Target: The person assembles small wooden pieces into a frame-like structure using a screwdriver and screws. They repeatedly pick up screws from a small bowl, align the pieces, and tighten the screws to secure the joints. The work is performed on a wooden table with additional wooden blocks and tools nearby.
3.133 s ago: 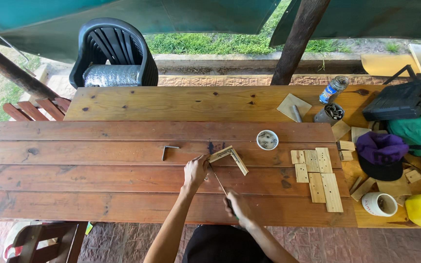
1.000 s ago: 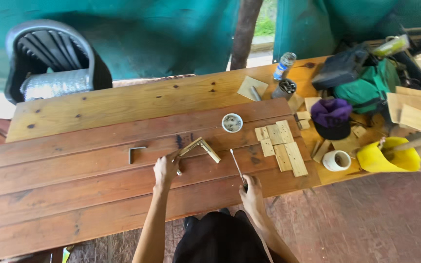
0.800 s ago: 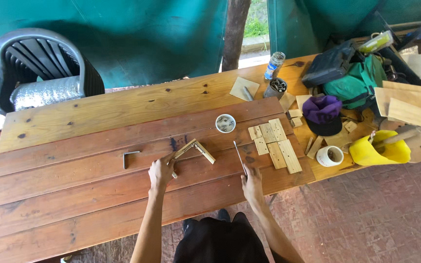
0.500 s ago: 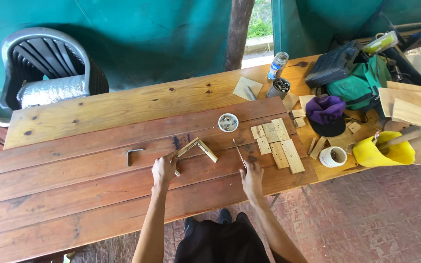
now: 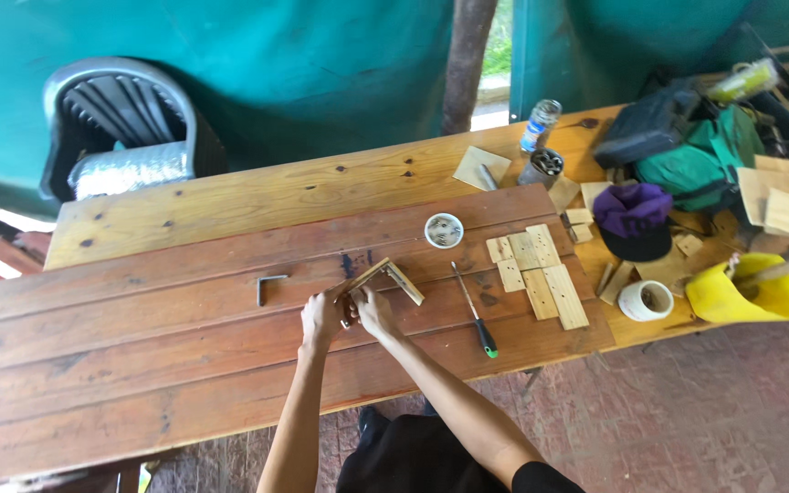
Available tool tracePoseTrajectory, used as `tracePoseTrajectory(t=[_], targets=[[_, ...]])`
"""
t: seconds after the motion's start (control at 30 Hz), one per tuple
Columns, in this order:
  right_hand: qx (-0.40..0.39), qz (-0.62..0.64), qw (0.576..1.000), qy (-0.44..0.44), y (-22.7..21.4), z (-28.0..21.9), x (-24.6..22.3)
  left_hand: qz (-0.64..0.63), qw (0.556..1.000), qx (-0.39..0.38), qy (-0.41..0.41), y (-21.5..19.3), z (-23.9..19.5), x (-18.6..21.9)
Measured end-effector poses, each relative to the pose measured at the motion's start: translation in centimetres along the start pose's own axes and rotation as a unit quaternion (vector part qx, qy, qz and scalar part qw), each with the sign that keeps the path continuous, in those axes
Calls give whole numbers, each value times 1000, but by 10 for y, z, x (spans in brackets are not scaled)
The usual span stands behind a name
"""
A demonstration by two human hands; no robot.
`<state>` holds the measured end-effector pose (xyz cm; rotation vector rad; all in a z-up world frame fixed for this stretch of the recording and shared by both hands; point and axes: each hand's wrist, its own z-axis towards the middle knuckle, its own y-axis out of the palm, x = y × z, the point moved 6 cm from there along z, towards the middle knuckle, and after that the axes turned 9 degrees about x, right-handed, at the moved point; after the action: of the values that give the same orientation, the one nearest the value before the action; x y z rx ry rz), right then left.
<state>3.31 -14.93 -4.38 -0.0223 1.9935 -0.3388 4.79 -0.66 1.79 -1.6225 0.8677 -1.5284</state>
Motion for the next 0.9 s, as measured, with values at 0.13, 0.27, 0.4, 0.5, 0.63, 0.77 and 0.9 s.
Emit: tracePoseTrajectory(t=[0.13,0.27,0.4,0.5,0.63,0.77,0.9], targets=[[4,36,999,9,0,-18,-23,-5,1000,3,10,-15,-5,12],[14,42,999,18,5,-10,-18,-27,1000,1,8,-24,-10,20],[8,70,997,37,7,-12,-21,-38,999,-1,-1,-22,-9,18],[16,65,997,29,1,-14,-28,-23,1000,0,4,-24,-9,18],[18,-30,999,-4,-1,-17,-31,-25,1000,-10,3,-19,-6,14],[21,-36,998,-52,6,-15,-28,-14,1000,-10,5,-20,-6,18],[25,9,998,-55,-10,-33,-32,-26,999,-13,14,-20,-11,16]])
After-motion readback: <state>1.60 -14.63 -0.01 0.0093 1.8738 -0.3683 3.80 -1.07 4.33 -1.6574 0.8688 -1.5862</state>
